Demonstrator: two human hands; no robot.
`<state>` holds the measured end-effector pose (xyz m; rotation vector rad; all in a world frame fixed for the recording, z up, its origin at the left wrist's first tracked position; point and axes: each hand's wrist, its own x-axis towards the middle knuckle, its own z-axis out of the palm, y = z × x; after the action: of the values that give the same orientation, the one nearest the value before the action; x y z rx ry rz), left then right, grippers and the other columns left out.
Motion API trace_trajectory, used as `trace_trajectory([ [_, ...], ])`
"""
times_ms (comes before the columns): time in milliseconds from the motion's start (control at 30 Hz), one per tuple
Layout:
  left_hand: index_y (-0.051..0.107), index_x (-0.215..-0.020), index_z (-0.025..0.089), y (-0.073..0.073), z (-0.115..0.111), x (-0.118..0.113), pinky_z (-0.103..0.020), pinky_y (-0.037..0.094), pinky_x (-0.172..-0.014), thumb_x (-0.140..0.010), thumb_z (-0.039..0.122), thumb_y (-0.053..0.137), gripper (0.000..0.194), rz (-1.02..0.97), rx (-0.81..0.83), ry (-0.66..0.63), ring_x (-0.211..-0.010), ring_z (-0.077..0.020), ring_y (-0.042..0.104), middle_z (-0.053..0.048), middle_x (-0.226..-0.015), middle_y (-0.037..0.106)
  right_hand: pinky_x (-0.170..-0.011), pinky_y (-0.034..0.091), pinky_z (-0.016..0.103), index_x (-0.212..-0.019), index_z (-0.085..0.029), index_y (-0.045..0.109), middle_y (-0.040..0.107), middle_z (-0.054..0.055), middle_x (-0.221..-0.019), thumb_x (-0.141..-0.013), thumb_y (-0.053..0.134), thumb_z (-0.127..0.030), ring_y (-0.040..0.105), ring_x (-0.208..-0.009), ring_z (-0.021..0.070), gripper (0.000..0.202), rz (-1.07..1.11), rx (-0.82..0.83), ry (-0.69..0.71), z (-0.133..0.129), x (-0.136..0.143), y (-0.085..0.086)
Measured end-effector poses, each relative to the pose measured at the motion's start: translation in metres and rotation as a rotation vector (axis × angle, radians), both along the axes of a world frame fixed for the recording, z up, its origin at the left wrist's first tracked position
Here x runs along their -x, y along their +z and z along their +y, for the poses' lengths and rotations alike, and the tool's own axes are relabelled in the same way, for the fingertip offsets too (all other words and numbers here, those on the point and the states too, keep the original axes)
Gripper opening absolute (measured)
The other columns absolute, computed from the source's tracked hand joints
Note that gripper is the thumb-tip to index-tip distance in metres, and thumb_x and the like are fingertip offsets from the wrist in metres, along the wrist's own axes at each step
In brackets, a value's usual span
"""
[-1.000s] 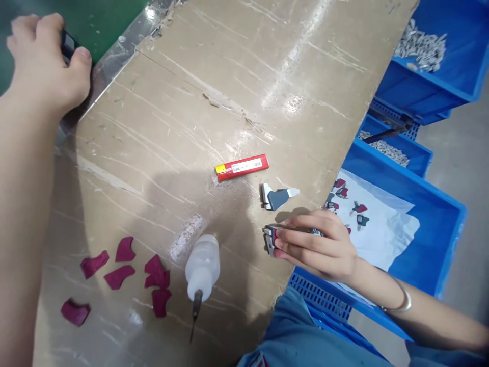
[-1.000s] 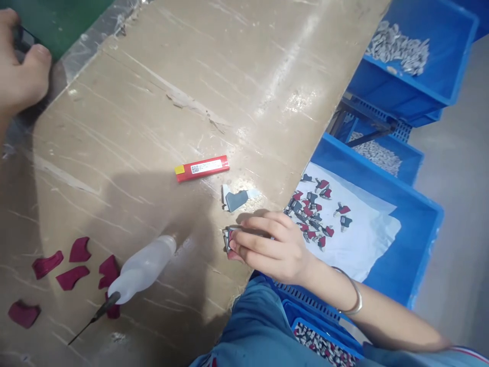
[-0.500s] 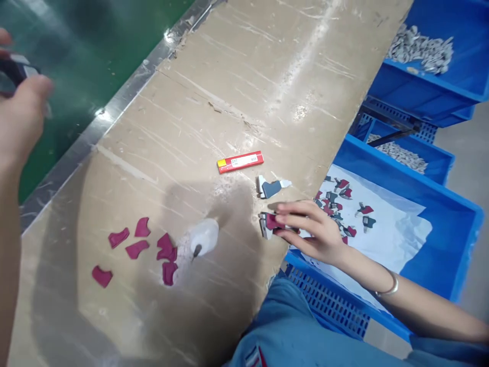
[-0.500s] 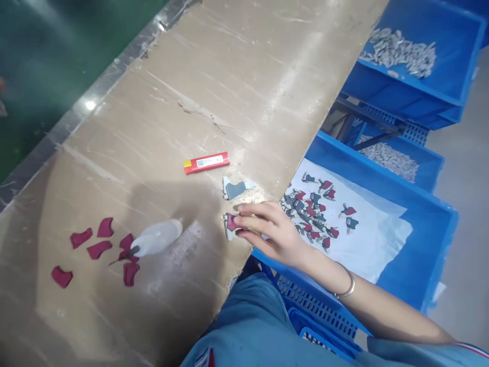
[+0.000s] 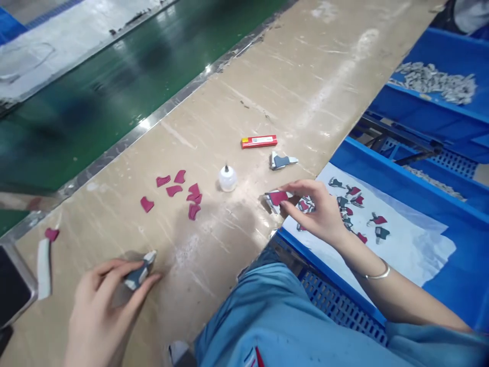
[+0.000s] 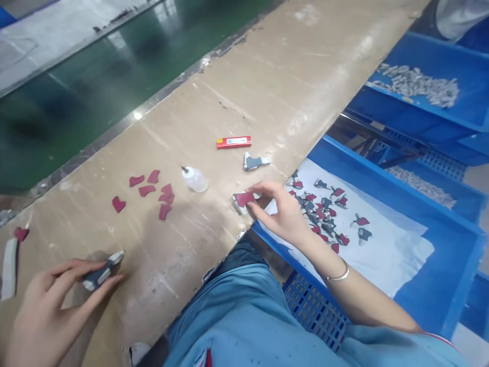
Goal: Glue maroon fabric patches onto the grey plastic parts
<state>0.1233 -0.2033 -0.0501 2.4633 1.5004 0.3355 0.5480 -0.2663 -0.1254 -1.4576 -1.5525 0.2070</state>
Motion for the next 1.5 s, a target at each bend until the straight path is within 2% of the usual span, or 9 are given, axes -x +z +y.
trace_trajectory([
  [133, 0.063, -0.127, 0.034, -0.017, -0.051, -0.005, -0.059, 0.054, -0.101, -0.098, 0.053, 0.07, 0.035, -0.037, -0.014, -0.065, -0.12, -0.0399, 0.065, -0.012, -0.131, 0.064, -0.086, 0.069, 0.036, -0.132, -0.027, 0.06, 0.081, 0.005, -0.107, -0.095, 0.073, -0.012, 0.081, -0.102, 0.0215, 0.042, 0.178, -0.114, 0.296, -0.004, 0.046, 0.02],
  [200, 0.062, -0.135, 0.033, -0.012, -0.072, -0.024, -0.065, 0.046, -0.112, -0.099, 0.059, 0.066, 0.045, -0.104, -0.022, 0.061, -0.132, -0.0426, 0.059, -0.014, -0.14, 0.064, -0.088, 0.07, 0.039, -0.134, -0.027, 0.06, 0.082, 0.005, -0.105, -0.096, 0.071, -0.01, 0.081, -0.102, 0.0218, 0.043, 0.246, -0.15, 0.448, -0.004, 0.074, 0.029],
  [333, 0.066, -0.135, 0.035, 0.006, -0.096, -0.073, -0.05, 0.058, -0.101, -0.096, 0.075, 0.059, 0.057, -0.527, 0.114, 0.179, -0.116, -0.033, 0.07, -0.008, -0.126, 0.075, -0.079, 0.07, 0.038, -0.127, -0.027, 0.064, 0.083, 0.005, -0.1, -0.095, 0.073, -0.011, 0.08, -0.093, 0.0225, 0.037, 0.271, -0.214, 0.565, -0.004, 0.124, 0.038],
  [467, 0.075, -0.123, 0.032, 0.007, -0.104, -0.098, -0.042, 0.064, -0.09, -0.097, 0.062, 0.069, 0.04, -0.799, 0.173, 0.369, -0.103, -0.0265, 0.076, -0.005, -0.116, 0.082, -0.077, 0.068, 0.035, -0.121, -0.028, 0.067, 0.082, 0.004, -0.098, -0.091, 0.074, -0.006, 0.079, -0.089, 0.0212, 0.037, 0.239, -0.216, 0.611, -0.007, 0.15, 0.039],
  [700, 0.079, -0.121, 0.026, -0.01, -0.109, -0.092, -0.03, 0.061, -0.093, -0.099, 0.031, 0.077, 0.022, -0.957, -0.032, 0.335, -0.1, -0.0188, 0.077, -0.003, -0.113, 0.084, -0.084, 0.066, 0.034, -0.122, -0.027, 0.074, 0.079, 0.005, -0.107, -0.096, 0.076, -0.024, 0.076, -0.098, 0.0209, 0.026, 0.348, 0.163, 0.698, -0.012, 0.159, 0.044],
  [1000, 0.081, -0.112, 0.025, -0.016, -0.106, -0.087, -0.029, 0.061, -0.088, -0.099, 0.03, 0.077, 0.014, -0.962, -0.018, 0.392, -0.093, -0.0183, 0.076, -0.003, -0.105, 0.084, -0.077, 0.064, 0.024, -0.108, -0.027, 0.078, 0.081, 0.001, -0.097, -0.096, 0.075, -0.015, 0.076, -0.084, 0.0139, 0.017, 0.45, 0.195, 0.643, -0.01, 0.175, 0.045],
  [1233, 0.05, -0.158, 0.033, -0.005, -0.115, -0.071, -0.033, 0.065, -0.087, -0.077, 0.056, 0.093, 0.095, -0.75, 0.163, 0.306, -0.096, -0.0223, 0.073, -0.003, -0.117, 0.078, -0.061, 0.059, 0.021, -0.102, -0.027, 0.075, 0.073, -0.002, -0.078, -0.1, 0.072, -0.044, 0.066, -0.065, 0.0111, 0.017, 0.705, 0.558, 0.612, -0.006, 0.175, 0.051],
  [1333, 0.054, -0.152, 0.03, -0.007, -0.114, -0.068, -0.035, 0.062, -0.1, -0.092, 0.036, 0.085, 0.068, -0.64, 0.079, 0.261, -0.113, -0.023, 0.072, -0.006, -0.131, 0.074, -0.057, 0.056, 0.02, -0.097, -0.026, 0.074, 0.068, -0.003, -0.071, -0.099, 0.074, -0.047, 0.061, -0.059, 0.0097, 0.02, 0.702, 0.581, 0.616, -0.006, 0.176, 0.051],
  [1500, 0.068, -0.127, 0.024, -0.011, -0.11, -0.065, -0.027, 0.061, -0.096, -0.094, 0.007, 0.075, 0.038, -0.6, -0.157, 0.231, -0.107, -0.0174, 0.071, -0.003, -0.115, 0.074, -0.06, 0.06, 0.021, -0.098, -0.024, 0.071, 0.076, 0.0, -0.078, -0.101, 0.069, -0.048, 0.072, -0.065, 0.0124, 0.025, 0.659, 0.589, 0.678, -0.004, 0.177, 0.053],
])
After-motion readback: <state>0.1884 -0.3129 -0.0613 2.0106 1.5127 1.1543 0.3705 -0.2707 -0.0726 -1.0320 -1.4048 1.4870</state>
